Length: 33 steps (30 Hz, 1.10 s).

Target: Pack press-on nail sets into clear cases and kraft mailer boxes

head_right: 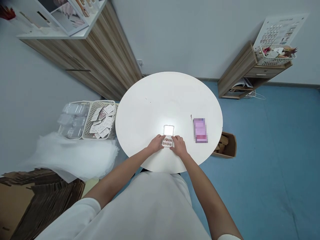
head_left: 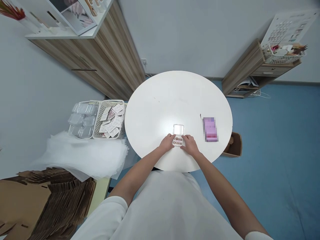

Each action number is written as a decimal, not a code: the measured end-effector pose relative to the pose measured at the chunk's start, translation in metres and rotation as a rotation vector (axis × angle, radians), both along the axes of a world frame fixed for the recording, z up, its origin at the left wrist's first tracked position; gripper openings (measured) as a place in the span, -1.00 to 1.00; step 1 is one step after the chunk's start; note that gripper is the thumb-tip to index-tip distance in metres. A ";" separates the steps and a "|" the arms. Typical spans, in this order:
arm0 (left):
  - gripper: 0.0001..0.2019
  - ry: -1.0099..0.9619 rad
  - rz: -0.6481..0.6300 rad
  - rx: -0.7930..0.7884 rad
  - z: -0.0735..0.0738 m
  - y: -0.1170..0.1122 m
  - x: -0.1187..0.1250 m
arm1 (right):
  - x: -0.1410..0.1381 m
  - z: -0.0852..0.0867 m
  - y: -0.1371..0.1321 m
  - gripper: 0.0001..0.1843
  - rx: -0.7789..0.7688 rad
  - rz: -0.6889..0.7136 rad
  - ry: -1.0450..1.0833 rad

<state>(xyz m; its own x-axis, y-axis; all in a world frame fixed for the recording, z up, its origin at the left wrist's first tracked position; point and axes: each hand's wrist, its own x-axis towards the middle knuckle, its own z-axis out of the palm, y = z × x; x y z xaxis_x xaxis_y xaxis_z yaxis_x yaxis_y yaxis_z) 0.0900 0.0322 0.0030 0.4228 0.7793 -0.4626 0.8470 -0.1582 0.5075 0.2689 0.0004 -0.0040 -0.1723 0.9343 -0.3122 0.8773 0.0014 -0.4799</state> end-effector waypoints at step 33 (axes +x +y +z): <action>-0.67 -0.753 0.721 -0.497 0.005 -0.013 -0.008 | -0.010 0.008 -0.010 -0.46 -0.272 -0.661 0.819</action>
